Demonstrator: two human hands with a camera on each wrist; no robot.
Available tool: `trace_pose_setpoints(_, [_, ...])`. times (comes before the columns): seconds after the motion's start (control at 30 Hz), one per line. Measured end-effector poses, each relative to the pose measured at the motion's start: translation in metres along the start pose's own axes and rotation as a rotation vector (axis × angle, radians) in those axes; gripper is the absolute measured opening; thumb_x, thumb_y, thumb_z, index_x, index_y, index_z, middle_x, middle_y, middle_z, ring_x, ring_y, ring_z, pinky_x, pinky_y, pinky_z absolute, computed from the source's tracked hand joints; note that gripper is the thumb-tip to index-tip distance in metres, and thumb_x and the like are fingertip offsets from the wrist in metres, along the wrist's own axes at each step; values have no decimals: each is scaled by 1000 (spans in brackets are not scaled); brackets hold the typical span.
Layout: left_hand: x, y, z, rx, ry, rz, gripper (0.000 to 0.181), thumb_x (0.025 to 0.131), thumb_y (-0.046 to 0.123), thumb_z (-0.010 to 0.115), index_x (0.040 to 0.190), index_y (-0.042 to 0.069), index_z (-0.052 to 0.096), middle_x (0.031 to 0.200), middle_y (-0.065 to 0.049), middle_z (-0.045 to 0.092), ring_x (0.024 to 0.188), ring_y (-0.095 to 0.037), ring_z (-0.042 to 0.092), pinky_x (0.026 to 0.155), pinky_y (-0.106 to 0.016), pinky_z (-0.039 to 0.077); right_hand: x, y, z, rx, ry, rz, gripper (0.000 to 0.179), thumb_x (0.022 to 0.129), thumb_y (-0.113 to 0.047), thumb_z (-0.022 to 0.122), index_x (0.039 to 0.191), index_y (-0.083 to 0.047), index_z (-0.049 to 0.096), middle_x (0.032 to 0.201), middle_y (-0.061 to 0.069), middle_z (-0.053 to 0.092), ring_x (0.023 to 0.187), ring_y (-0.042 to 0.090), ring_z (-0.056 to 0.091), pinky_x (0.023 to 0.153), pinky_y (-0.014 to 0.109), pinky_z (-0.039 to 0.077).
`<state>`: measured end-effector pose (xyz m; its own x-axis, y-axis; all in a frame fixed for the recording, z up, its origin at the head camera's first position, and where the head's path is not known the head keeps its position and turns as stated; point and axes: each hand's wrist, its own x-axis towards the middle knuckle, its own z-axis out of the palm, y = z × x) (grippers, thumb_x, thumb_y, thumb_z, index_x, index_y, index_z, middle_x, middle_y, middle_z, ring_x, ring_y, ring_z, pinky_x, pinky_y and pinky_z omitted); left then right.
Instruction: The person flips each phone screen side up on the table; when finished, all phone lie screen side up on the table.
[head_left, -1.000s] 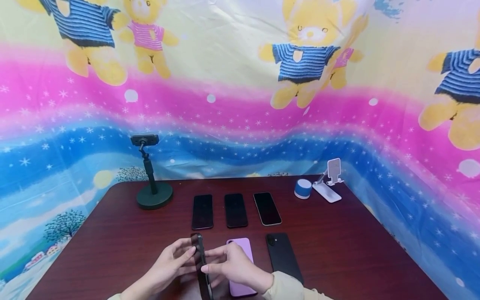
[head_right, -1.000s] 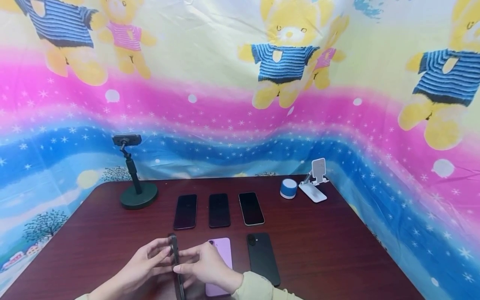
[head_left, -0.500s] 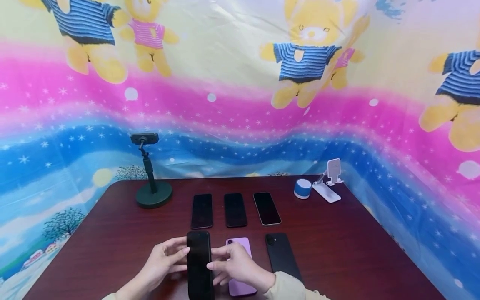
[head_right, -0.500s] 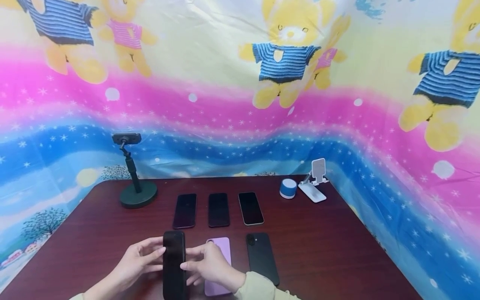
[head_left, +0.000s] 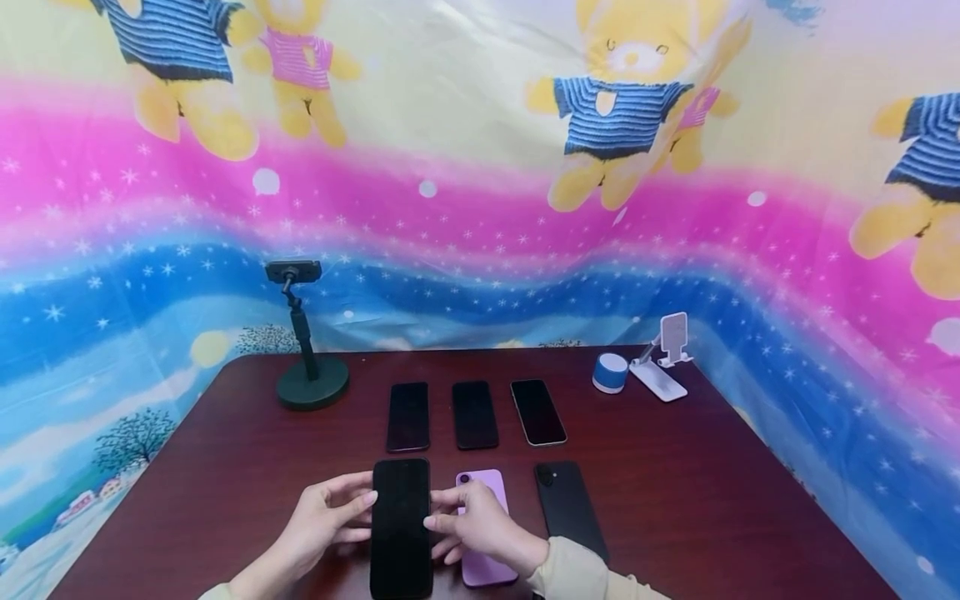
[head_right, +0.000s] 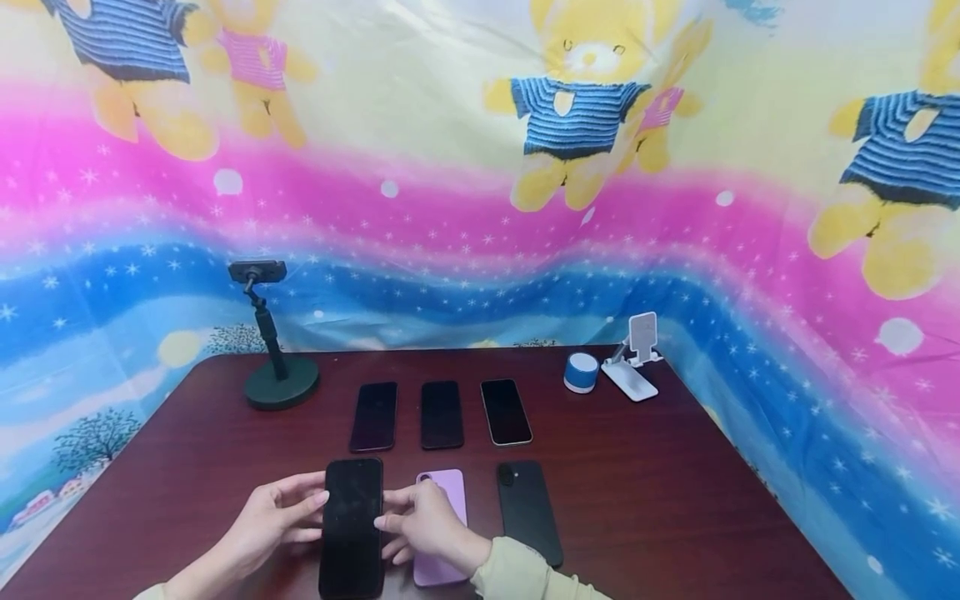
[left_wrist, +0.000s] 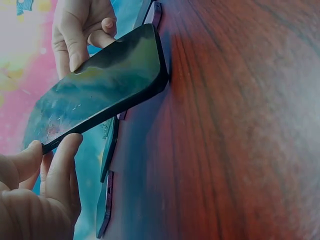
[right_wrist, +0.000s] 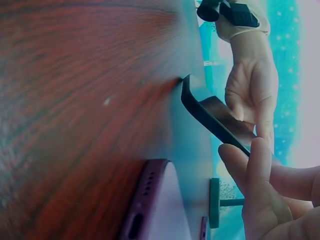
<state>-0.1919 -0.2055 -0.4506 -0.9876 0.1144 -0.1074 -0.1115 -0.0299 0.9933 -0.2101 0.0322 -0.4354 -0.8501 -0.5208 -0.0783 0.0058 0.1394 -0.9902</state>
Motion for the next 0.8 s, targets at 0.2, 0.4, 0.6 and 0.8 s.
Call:
trace_pose_setpoints(0.2, [1, -1, -2, 5, -8, 2, 53, 93, 15, 63, 135, -10, 45, 94, 2, 69, 77, -14, 67, 70, -36, 60, 3, 4, 0, 4, 6, 16, 43, 87, 3, 64, 127, 12, 54, 84, 9, 65, 68, 50, 66, 45, 29, 55])
trace_pose_setpoints(0.4, [1, -3, -1, 12, -6, -4, 54, 92, 15, 64, 134, -12, 45, 93, 1, 69, 76, -14, 68, 70, -37, 60, 3, 3, 0, -50, 19, 31, 39, 88, 1, 63, 124, 15, 56, 87, 14, 69, 66, 46, 67, 45, 30, 55])
trace_pose_setpoints(0.6, [3, -5, 0, 12, 4, -16, 55, 91, 15, 66, 134, -13, 46, 95, -2, 71, 75, -16, 69, 68, -37, 60, 10, 2, -2, -118, 43, 43, 30, 91, -4, 63, 116, 12, 62, 81, 18, 71, 65, 39, 70, 47, 30, 56])
trace_pose_setpoints(0.8, [7, -9, -1, 34, 25, -60, 53, 90, 11, 65, 133, -14, 46, 95, -4, 70, 72, -15, 67, 68, -36, 60, 21, 6, -6, -130, 44, 31, 26, 89, -2, 63, 112, 10, 66, 81, 20, 72, 64, 39, 69, 47, 33, 56])
